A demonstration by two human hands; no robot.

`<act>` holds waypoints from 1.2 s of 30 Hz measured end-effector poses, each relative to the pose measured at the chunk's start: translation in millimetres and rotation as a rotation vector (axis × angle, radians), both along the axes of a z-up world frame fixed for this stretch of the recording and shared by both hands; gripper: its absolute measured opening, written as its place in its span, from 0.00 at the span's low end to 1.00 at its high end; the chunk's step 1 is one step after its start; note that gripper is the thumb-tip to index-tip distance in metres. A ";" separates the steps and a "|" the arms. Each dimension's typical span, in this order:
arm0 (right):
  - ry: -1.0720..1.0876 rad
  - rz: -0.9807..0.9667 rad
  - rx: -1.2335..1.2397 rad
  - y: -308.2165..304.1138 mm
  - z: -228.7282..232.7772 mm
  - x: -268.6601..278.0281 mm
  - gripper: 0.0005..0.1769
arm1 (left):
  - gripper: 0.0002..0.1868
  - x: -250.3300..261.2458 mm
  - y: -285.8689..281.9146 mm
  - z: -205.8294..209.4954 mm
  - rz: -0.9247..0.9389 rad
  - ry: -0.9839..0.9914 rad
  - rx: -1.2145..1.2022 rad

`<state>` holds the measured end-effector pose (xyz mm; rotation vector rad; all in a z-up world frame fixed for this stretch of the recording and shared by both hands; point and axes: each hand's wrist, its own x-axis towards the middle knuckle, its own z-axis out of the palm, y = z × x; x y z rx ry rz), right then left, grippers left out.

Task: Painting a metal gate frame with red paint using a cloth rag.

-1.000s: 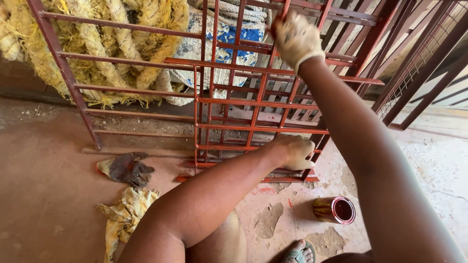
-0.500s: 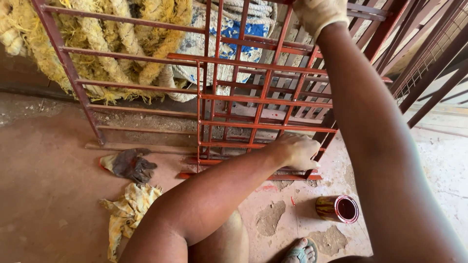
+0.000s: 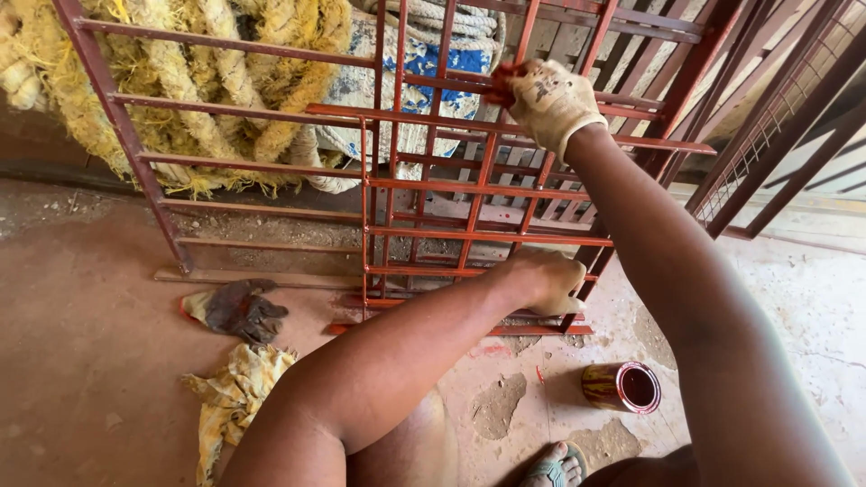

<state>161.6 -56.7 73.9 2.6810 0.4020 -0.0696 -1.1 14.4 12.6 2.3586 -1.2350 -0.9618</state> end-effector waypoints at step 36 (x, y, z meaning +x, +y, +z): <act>-0.261 -0.038 0.182 -5.6 19.4 -69.8 0.16 | 0.28 18.0 33.1 -42.4 0.110 -0.012 0.047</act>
